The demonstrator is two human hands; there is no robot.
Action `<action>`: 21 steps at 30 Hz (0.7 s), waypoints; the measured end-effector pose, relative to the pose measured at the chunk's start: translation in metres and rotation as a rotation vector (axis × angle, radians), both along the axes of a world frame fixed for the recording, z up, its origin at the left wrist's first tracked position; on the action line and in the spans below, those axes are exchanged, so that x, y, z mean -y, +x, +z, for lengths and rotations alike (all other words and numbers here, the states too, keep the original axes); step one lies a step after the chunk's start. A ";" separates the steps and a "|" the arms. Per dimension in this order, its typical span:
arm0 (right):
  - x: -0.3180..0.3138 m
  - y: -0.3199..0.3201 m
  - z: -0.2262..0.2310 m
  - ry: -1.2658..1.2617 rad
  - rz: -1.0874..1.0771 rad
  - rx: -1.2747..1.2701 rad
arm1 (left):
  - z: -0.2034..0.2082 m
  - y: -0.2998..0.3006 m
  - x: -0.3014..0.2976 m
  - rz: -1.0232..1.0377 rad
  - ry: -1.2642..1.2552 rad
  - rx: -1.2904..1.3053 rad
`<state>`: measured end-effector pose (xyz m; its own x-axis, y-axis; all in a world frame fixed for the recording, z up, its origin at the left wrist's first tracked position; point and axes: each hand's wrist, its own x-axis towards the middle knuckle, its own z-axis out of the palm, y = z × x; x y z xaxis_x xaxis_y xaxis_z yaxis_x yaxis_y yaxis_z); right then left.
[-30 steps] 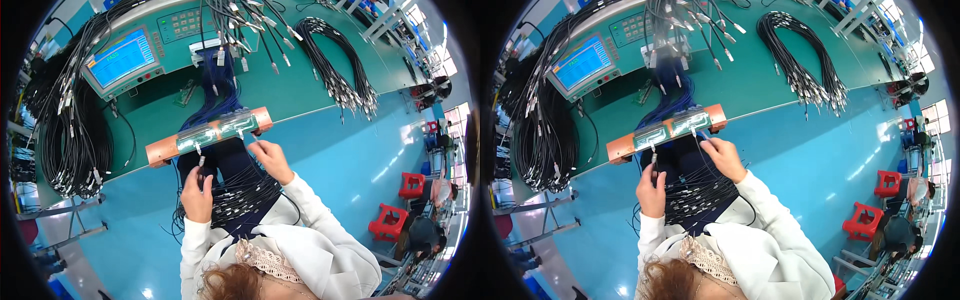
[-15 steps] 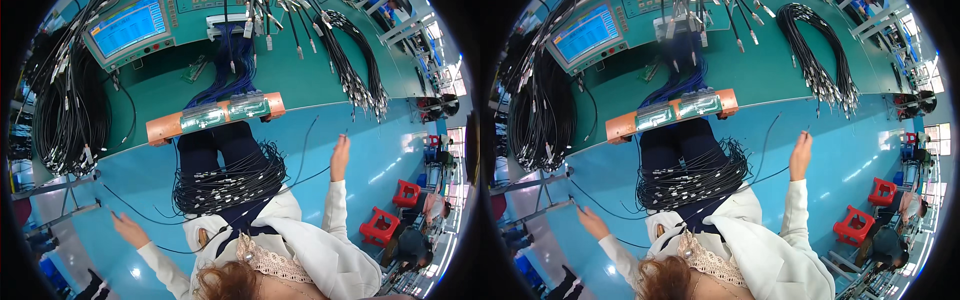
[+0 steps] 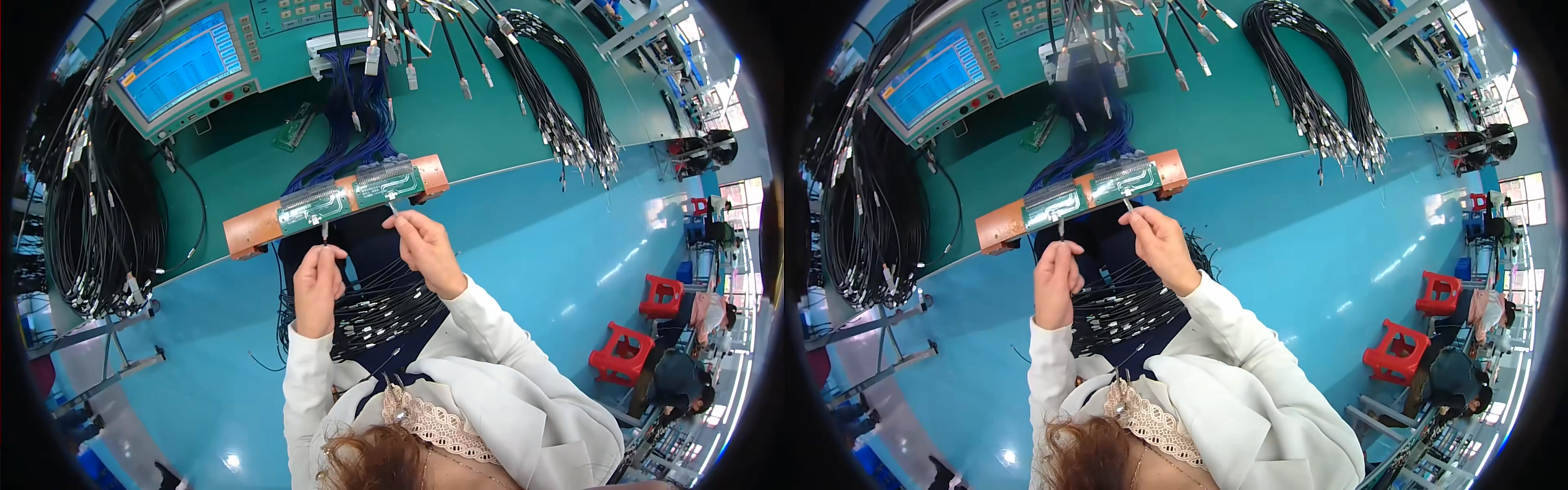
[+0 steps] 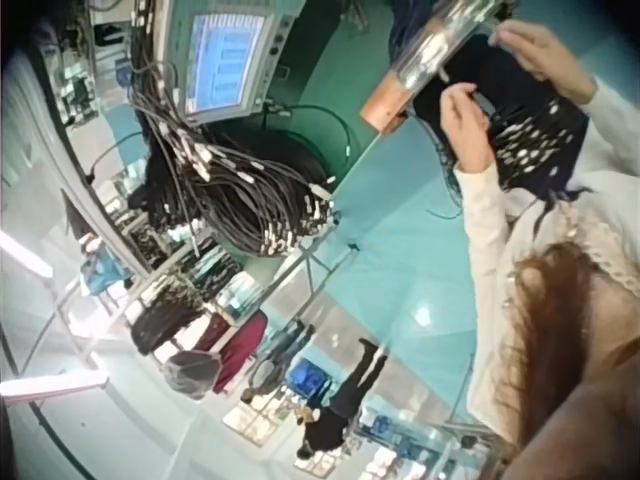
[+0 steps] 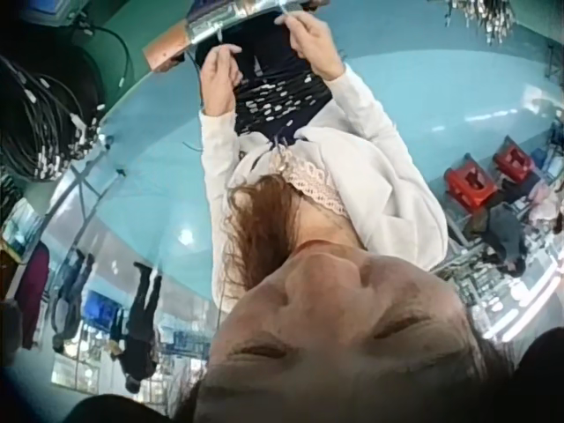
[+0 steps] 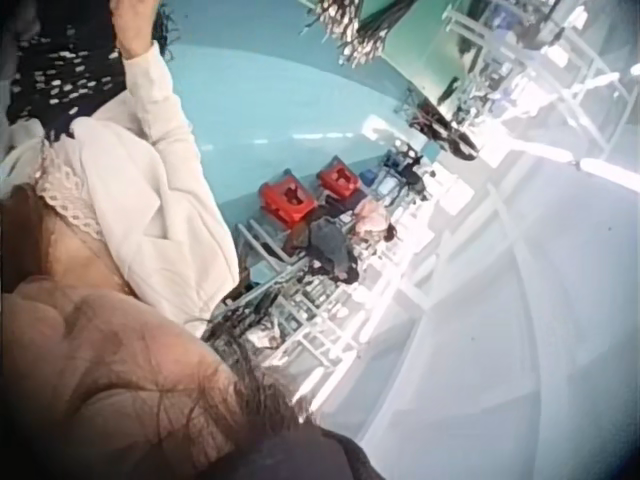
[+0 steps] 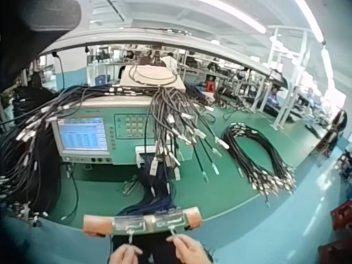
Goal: Testing wire harnesses by connecting them to a testing jig and monitoring results on a screen.
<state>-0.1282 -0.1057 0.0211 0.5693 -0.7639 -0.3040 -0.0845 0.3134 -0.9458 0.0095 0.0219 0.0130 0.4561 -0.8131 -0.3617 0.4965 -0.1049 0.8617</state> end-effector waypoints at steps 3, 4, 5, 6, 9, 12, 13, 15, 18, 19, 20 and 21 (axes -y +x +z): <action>-0.001 0.002 -0.009 -0.062 -0.021 -0.032 | -0.012 -0.006 0.006 0.004 0.011 0.076; -0.002 0.003 -0.010 -0.124 -0.048 -0.062 | -0.010 -0.008 0.006 0.004 0.016 0.073; 0.000 0.005 -0.012 -0.191 -0.077 -0.093 | -0.004 -0.009 0.009 0.019 0.026 0.058; 0.000 0.006 -0.012 -0.189 -0.079 -0.097 | 0.000 -0.009 0.012 0.035 0.036 0.044; -0.002 0.011 -0.009 -0.310 -0.114 -0.186 | -0.003 -0.007 0.010 0.025 -0.005 -0.025; -0.005 0.016 -0.009 -0.415 -0.120 -0.273 | -0.014 -0.011 0.010 0.107 -0.093 -0.103; -0.006 0.017 -0.009 -0.336 -0.133 -0.214 | -0.015 -0.011 0.010 0.114 -0.090 -0.098; -0.006 0.020 -0.008 -0.192 -0.124 -0.129 | -0.015 -0.010 0.010 0.162 -0.110 -0.171; 0.000 0.017 -0.011 -0.030 -0.107 -0.031 | -0.009 -0.011 0.013 0.145 -0.147 -0.180; 0.002 0.018 -0.012 0.014 -0.117 0.003 | -0.010 -0.010 0.012 0.146 -0.147 -0.187; 0.003 0.019 -0.007 0.057 -0.129 0.030 | -0.010 -0.011 0.015 0.149 -0.149 -0.194; 0.004 0.019 -0.007 0.061 -0.117 0.031 | -0.010 -0.011 0.018 0.150 -0.151 -0.201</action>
